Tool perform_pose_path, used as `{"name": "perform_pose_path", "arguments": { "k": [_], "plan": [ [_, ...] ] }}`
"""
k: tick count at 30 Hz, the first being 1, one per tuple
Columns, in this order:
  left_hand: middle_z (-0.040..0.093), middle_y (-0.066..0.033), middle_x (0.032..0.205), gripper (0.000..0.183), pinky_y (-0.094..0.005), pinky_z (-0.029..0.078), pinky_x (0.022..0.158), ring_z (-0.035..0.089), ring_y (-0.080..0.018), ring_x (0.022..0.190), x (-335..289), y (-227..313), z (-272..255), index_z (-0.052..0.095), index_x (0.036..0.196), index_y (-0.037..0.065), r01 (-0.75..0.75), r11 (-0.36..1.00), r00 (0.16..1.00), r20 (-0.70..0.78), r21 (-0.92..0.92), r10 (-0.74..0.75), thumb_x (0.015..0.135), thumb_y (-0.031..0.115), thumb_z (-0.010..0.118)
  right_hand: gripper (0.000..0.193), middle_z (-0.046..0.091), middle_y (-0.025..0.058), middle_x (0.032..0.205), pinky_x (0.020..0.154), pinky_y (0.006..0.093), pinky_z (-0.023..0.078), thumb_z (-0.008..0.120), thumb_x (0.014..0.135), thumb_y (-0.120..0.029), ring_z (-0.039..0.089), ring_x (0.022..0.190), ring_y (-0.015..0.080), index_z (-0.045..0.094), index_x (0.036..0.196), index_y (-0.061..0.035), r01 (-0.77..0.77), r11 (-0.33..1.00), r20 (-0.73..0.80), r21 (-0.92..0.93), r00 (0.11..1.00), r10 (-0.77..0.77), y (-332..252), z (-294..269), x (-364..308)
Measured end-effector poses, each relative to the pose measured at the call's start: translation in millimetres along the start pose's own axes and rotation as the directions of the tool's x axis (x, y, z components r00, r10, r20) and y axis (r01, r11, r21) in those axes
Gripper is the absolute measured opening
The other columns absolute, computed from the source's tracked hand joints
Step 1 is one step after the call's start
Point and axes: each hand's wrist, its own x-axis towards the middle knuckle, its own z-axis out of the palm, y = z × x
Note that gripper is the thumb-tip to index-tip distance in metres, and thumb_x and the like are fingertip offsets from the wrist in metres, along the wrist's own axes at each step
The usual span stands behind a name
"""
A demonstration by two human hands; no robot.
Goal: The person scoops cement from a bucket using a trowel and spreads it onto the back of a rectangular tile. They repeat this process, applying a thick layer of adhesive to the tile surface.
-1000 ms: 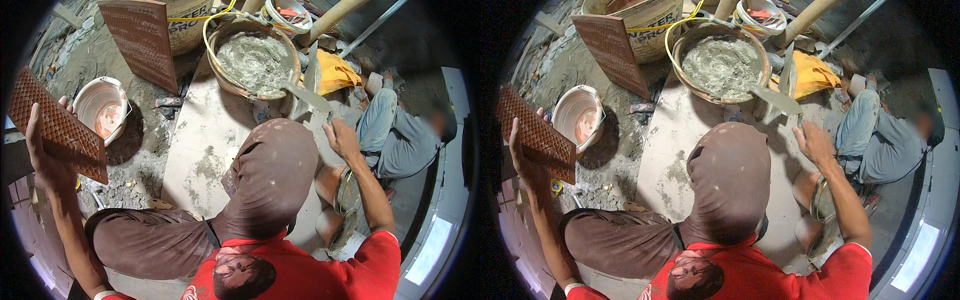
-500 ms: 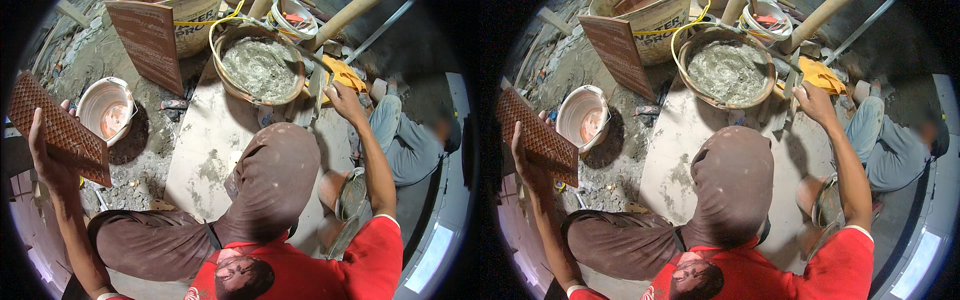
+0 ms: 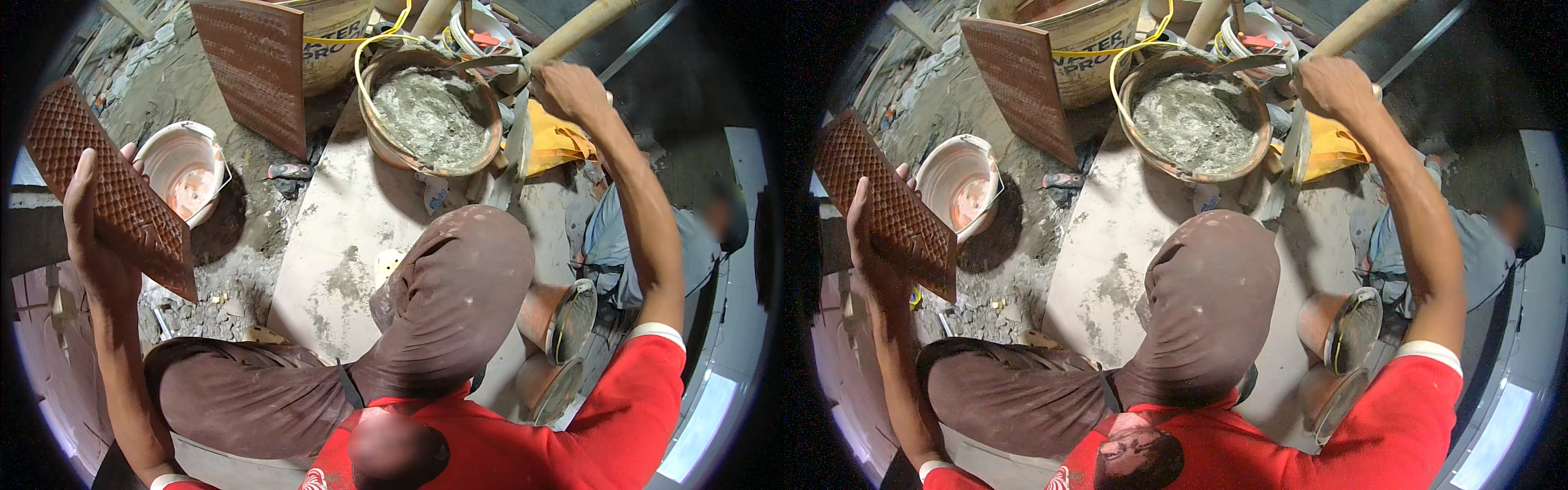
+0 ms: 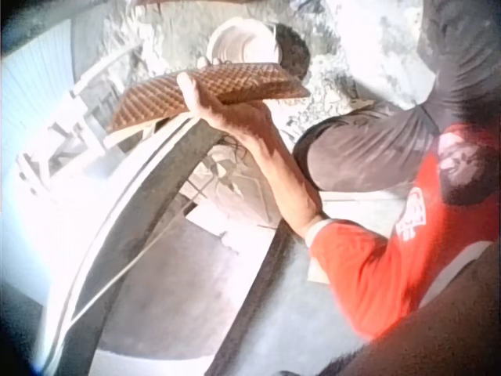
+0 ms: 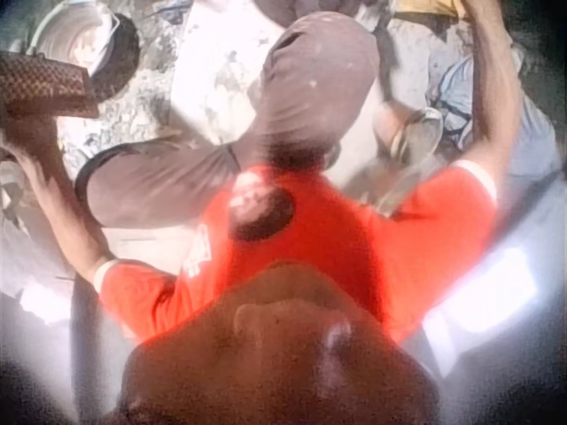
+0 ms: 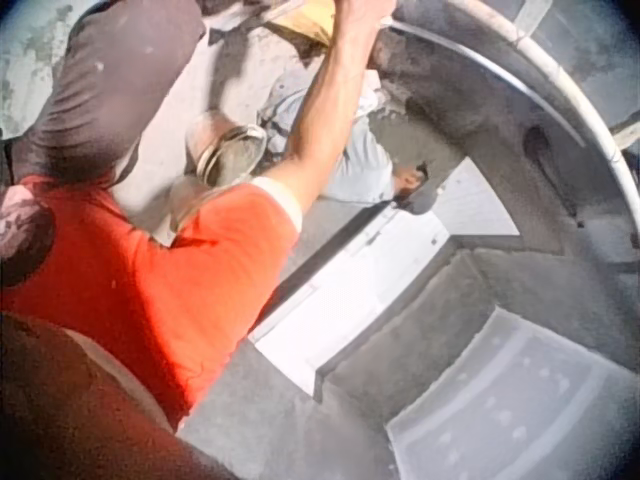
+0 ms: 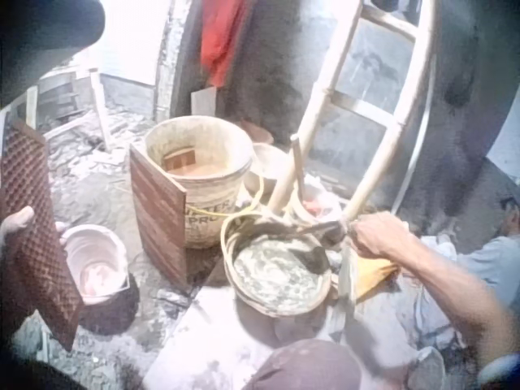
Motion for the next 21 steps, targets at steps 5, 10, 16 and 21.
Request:
{"name": "perform_pose_path", "arguments": {
  "k": [5,10,16,21],
  "plan": [
    [0.055,-0.0273,0.135,0.065,-0.0441,0.041,0.109,0.056,-0.033,0.124,-1,4,2,0.049,0.145,0.008,0.004,1.0,0.999,-0.042,0.03,-0.003,0.095,0.048,0.058,0.027,0.069,0.027,0.085,0.073,0.0528,0.056,0.056,0.088,-0.021,0.069,0.08,0.044,0.07,0.092,0.0022,0.007,1.0,-0.039,0.022,0.999,-0.006,5,-6,34],
    [0.054,-0.028,0.135,0.066,-0.0434,0.042,0.108,0.056,-0.0325,0.124,-3,5,-2,0.048,0.145,0.007,-0.019,0.999,1.0,-0.018,0.05,0.02,0.094,0.049,0.059,0.033,0.068,0.0287,0.089,0.072,0.0521,0.054,0.06,0.088,-0.026,0.068,0.084,0.0442,0.068,0.093,0.0052,-0.069,0.995,0.362,0.066,0.931,0.041,4,-11,18],
    [0.055,-0.0278,0.135,0.063,-0.0432,0.042,0.108,0.057,-0.0322,0.123,3,-1,-5,0.049,0.145,0.007,-0.002,1.0,1.0,-0.015,0.008,0.002,0.096,0.047,0.056,0.034,0.064,0.0287,0.079,0.062,0.0512,0.049,0.057,0.092,-0.025,0.064,0.072,0.0448,0.064,0.087,0.007,-0.099,0.986,0.3,0.132,0.952,0.055,24,-2,-22],
    [0.054,-0.0288,0.137,0.059,-0.0434,0.042,0.109,0.057,-0.0337,0.124,6,-7,-17,0.049,0.144,0.009,-0.035,0.999,0.999,0.038,-0.017,0.036,0.099,0.046,0.052,0.036,0.064,0.0272,0.082,0.067,0.0517,0.048,0.054,0.095,-0.03,0.063,0.076,0.0444,0.064,0.088,0.0044,-0.013,0.971,0.369,0.24,0.926,-0.078,13,-8,-65]
  ]
}}
